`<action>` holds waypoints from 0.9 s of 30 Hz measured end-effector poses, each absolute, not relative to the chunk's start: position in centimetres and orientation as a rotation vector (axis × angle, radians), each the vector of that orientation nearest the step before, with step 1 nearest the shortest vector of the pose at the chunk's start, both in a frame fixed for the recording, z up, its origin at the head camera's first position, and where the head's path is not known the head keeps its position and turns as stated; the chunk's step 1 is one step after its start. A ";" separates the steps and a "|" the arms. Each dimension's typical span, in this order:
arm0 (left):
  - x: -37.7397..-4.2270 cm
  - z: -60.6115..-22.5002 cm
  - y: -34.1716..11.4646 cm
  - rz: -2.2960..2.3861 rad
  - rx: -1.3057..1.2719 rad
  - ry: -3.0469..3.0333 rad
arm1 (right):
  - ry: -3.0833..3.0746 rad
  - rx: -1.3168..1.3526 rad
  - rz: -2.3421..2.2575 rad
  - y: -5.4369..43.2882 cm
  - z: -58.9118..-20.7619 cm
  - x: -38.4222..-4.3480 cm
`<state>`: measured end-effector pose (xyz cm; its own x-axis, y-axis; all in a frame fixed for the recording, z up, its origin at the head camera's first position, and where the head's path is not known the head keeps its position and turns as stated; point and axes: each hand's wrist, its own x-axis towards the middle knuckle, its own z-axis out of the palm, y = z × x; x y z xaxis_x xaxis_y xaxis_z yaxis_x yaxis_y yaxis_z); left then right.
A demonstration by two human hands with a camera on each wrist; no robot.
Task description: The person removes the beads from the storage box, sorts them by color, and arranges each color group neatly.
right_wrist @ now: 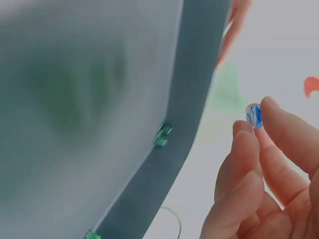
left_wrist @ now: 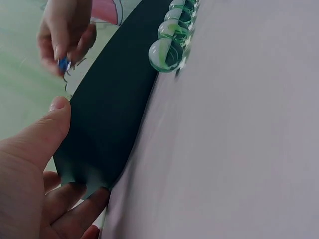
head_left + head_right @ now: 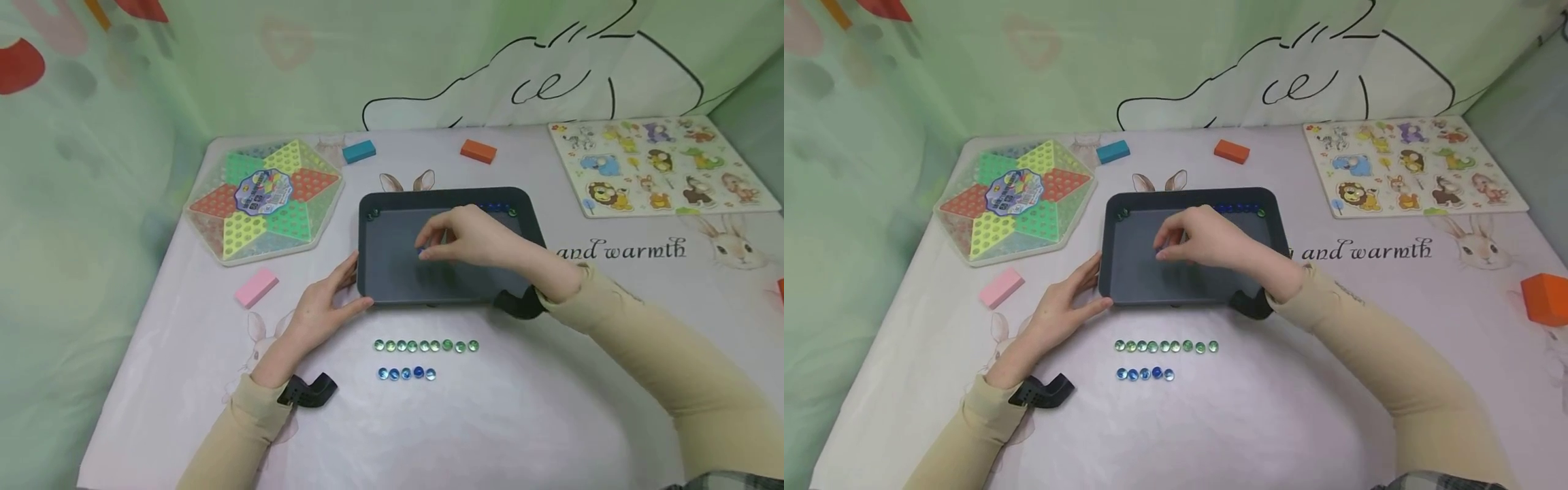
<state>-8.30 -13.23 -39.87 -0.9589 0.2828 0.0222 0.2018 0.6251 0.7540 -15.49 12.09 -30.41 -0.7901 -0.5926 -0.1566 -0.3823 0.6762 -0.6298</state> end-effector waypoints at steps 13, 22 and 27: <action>-8.4 -39.8 -13.2 1.244 0.412 2.745 | 2.472 -0.850 -0.790 15.0 -32.6 -6.8; -8.3 -39.6 -13.2 1.249 0.387 2.729 | 2.543 -0.970 -0.577 13.9 -34.6 -4.2; -8.4 -39.5 -13.1 1.233 0.386 2.734 | 2.547 -0.982 -0.541 13.6 -35.2 -3.8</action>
<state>-8.37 -13.15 -39.54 -0.9606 0.2778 -0.0022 0.1823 0.6363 0.7496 -3.85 13.56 -35.16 -0.6955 -0.6934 -0.1883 -0.5569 0.6858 -0.4685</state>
